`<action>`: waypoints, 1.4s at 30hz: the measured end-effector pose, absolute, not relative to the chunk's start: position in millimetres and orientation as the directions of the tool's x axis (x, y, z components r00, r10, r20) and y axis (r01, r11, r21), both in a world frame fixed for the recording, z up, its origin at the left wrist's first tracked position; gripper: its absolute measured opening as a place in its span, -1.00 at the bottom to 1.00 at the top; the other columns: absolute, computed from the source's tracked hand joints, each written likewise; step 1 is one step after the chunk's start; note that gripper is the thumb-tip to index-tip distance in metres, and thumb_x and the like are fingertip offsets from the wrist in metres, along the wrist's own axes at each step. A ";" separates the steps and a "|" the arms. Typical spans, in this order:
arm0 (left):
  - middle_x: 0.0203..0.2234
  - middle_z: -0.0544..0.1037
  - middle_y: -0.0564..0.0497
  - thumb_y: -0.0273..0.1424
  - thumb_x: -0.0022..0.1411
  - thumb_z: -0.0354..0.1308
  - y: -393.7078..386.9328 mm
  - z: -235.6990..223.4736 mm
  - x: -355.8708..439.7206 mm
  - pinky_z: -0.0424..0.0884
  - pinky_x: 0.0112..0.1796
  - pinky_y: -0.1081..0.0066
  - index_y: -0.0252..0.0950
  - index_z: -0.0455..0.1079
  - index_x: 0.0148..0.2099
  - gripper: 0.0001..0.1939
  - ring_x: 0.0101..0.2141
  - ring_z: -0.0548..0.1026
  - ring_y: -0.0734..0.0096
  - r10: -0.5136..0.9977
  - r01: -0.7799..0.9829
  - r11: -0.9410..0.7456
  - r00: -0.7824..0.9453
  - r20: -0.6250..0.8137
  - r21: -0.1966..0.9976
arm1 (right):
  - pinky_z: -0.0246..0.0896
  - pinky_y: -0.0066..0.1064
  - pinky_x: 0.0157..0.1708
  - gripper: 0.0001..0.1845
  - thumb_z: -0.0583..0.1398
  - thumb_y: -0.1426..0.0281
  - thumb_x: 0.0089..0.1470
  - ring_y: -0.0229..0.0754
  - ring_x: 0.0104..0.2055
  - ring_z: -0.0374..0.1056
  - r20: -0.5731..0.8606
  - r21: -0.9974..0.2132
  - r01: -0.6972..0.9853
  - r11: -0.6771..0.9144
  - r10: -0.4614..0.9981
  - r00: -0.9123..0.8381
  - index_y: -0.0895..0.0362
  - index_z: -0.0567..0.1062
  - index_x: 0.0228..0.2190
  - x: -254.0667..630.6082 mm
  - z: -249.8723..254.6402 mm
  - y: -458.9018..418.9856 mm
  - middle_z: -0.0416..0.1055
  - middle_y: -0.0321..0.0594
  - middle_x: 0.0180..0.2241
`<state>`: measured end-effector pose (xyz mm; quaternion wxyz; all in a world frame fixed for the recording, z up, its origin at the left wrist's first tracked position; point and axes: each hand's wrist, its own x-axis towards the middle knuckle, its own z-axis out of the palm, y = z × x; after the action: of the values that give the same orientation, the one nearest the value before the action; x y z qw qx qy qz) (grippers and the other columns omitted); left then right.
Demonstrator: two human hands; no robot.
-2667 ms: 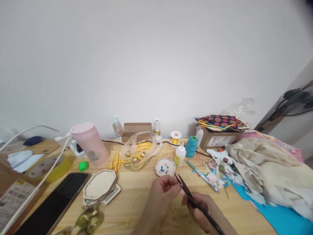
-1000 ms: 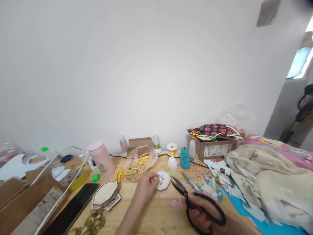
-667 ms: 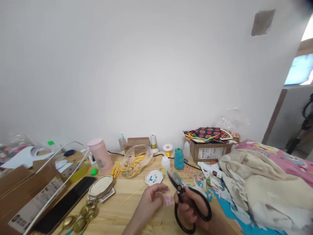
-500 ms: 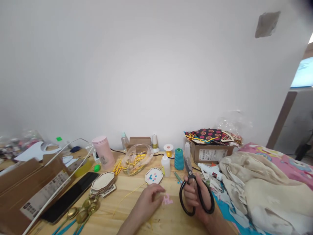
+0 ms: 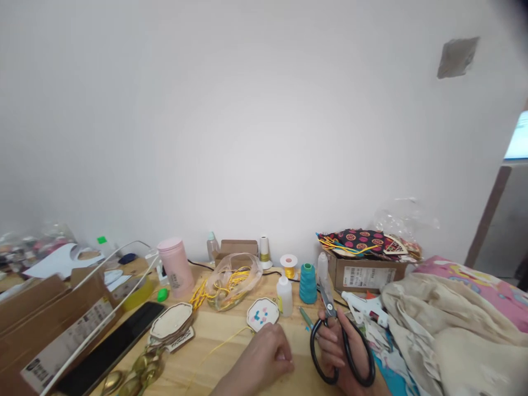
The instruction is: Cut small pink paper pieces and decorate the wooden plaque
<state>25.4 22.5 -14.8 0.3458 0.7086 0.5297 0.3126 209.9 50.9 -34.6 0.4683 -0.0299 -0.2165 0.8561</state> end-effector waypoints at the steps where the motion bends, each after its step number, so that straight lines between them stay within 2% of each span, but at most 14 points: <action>1: -0.56 0.42 0.06 -0.44 -0.21 0.27 24.0 -15.7 24.5 0.16 -0.38 0.42 -0.31 0.39 -0.56 -0.89 -0.42 0.32 0.37 0.971 0.497 -0.169 0.233 0.057 0.851 | -0.22 -0.77 -0.85 -0.72 0.24 0.20 -0.09 -0.51 -0.76 -0.31 0.149 -0.428 -0.785 -0.448 0.822 -0.550 0.19 0.47 -0.47 209.6 -34.5 52.5 -0.01 -0.53 -0.71; 4: -0.67 0.40 0.06 -0.23 -0.13 0.23 27.9 -20.8 20.7 0.17 -0.55 0.46 -0.36 0.36 -0.55 -0.73 -0.62 0.29 0.48 0.978 0.339 -0.044 0.208 -0.030 0.940 | -0.25 -0.76 -0.86 -0.67 0.22 0.13 -0.11 -0.50 -0.75 -0.36 0.140 -0.539 -0.754 -0.374 0.843 -0.519 0.16 0.45 -0.47 207.5 -35.3 54.7 -0.03 -0.54 -0.71; 6: -0.67 0.43 0.04 -0.15 -0.13 0.21 29.6 -24.5 16.6 0.21 -0.57 0.46 -0.36 0.33 -0.54 -0.67 -0.66 0.29 0.52 0.975 0.211 0.016 0.213 -0.062 0.977 | -0.24 -0.74 -0.85 -0.65 0.20 0.11 -0.09 -0.50 -0.75 -0.34 0.133 -0.630 -0.713 -0.308 0.862 -0.490 0.16 0.45 -0.44 204.0 -36.7 51.8 0.01 -0.52 -0.70; 11: -0.62 0.51 -0.01 -0.17 -0.24 0.30 31.6 -27.8 3.9 0.28 -0.49 0.44 -0.37 0.36 -0.51 -0.64 -0.60 0.39 0.47 0.967 -0.019 0.079 0.246 -0.072 0.997 | -0.22 -0.66 -0.83 -0.73 0.22 0.21 -0.05 -0.48 -0.78 -0.16 0.184 -0.859 -0.511 -0.028 0.915 -0.359 0.18 0.43 -0.41 186.1 -36.1 37.9 0.13 -0.48 -0.71; 14: -0.64 0.51 0.01 -0.20 -0.27 0.32 33.9 -27.6 1.2 0.27 -0.50 0.45 -0.37 0.38 -0.52 -0.65 -0.60 0.41 0.46 0.968 -0.094 0.071 0.248 -0.046 0.993 | -0.14 -0.62 -0.78 -0.83 0.28 0.36 -0.12 -0.43 -0.74 0.00 0.252 -0.928 -0.339 0.156 0.931 -0.263 0.19 0.44 -0.45 172.6 -28.2 36.9 0.20 -0.45 -0.70; 16: -0.66 0.50 0.01 -0.20 -0.28 0.33 35.2 -28.8 2.1 0.27 -0.53 0.45 -0.38 0.39 -0.53 -0.66 -0.63 0.39 0.46 0.968 -0.129 0.060 0.250 -0.026 0.990 | -0.03 -0.58 -0.68 -0.83 0.33 0.51 -0.26 -0.37 -0.65 0.12 0.288 -0.945 -0.231 0.232 0.924 -0.250 0.21 0.46 -0.51 164.2 -22.7 39.1 0.27 -0.41 -0.66; 18: -0.69 0.47 0.04 -0.21 -0.30 0.34 35.6 -31.2 3.8 0.26 -0.55 0.46 -0.38 0.39 -0.55 -0.66 -0.65 0.37 0.48 0.970 -0.156 0.050 0.244 -0.011 0.986 | 0.00 -0.54 -0.62 -0.82 0.30 0.61 -0.35 -0.32 -0.61 0.16 0.309 -0.949 -0.142 0.281 0.916 -0.255 0.21 0.46 -0.58 157.0 -20.6 40.8 0.29 -0.40 -0.65; 23: -0.69 0.46 0.05 -0.29 -0.23 0.32 30.1 -34.4 6.6 0.25 -0.54 0.51 -0.39 0.42 -0.53 -0.74 -0.62 0.37 0.51 0.975 -0.207 0.037 0.220 0.010 0.978 | 0.00 -0.52 -0.61 -0.86 0.18 0.62 -0.27 -0.30 -0.60 0.17 0.313 -0.949 -0.029 0.314 0.926 -0.212 0.18 0.41 -0.57 147.6 -28.5 36.8 0.25 -0.41 -0.65; 27: -0.58 0.49 0.06 -0.28 -0.21 0.32 25.4 -29.5 7.1 0.30 -0.48 0.49 -0.32 0.40 -0.40 -0.70 -0.52 0.42 0.45 0.979 -0.246 0.078 0.203 -0.027 0.966 | 0.09 -0.50 -0.58 -0.85 0.19 0.58 -0.25 -0.29 -0.59 0.21 0.284 -0.959 -0.054 0.279 0.939 -0.192 0.15 0.38 -0.53 147.3 -31.1 33.2 0.24 -0.42 -0.65; 31: -0.59 0.50 0.01 -0.27 -0.22 0.33 25.2 -30.9 6.3 0.32 -0.47 0.47 -0.38 0.43 -0.47 -0.71 -0.53 0.42 0.44 0.965 -0.221 0.145 0.249 -0.088 0.965 | 0.12 -0.49 -0.59 -0.84 0.23 0.50 -0.24 -0.30 -0.62 0.21 0.255 -0.966 -0.097 0.240 0.950 -0.179 0.14 0.36 -0.49 148.7 -32.7 33.5 0.23 -0.44 -0.67; 36: -0.69 0.49 0.01 -0.30 -0.24 0.35 24.6 -34.7 6.2 0.25 -0.54 0.56 -0.43 0.45 -0.57 -0.74 -0.60 0.39 0.52 0.959 -0.220 0.190 0.250 -0.133 0.957 | 0.05 -0.50 -0.63 -0.85 0.24 0.46 -0.21 -0.31 -0.63 0.17 0.258 -0.963 -0.127 0.237 0.948 -0.186 0.15 0.38 -0.47 153.4 -31.9 30.8 0.23 -0.42 -0.66; 39: -0.66 0.50 0.04 -0.30 -0.22 0.34 24.1 -28.1 3.3 0.35 -0.45 0.50 -0.37 0.45 -0.56 -0.77 -0.55 0.44 0.47 0.963 -0.288 0.221 0.215 -0.162 0.932 | -0.04 -0.52 -0.65 -0.86 0.21 0.42 -0.15 -0.36 -0.65 0.06 0.276 -0.956 -0.144 0.254 0.947 -0.162 0.14 0.37 -0.43 155.3 -28.5 27.7 0.16 -0.45 -0.65; 42: -0.63 0.53 0.08 -0.26 -0.28 0.36 22.7 -14.6 -1.9 0.42 -0.34 0.48 -0.31 0.46 -0.57 -0.76 -0.51 0.47 0.49 0.979 -0.409 0.198 0.120 -0.162 0.891 | -0.13 -0.52 -0.70 -0.83 0.21 0.35 -0.15 -0.37 -0.69 -0.05 0.315 -0.945 -0.166 0.282 0.921 -0.231 0.14 0.40 -0.42 154.7 -25.7 22.6 0.08 -0.47 -0.69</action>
<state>-1.9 22.7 -14.6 0.6600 0.3528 0.4041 0.5260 154.7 22.6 -25.7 0.5336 -0.3162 -0.5968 0.5090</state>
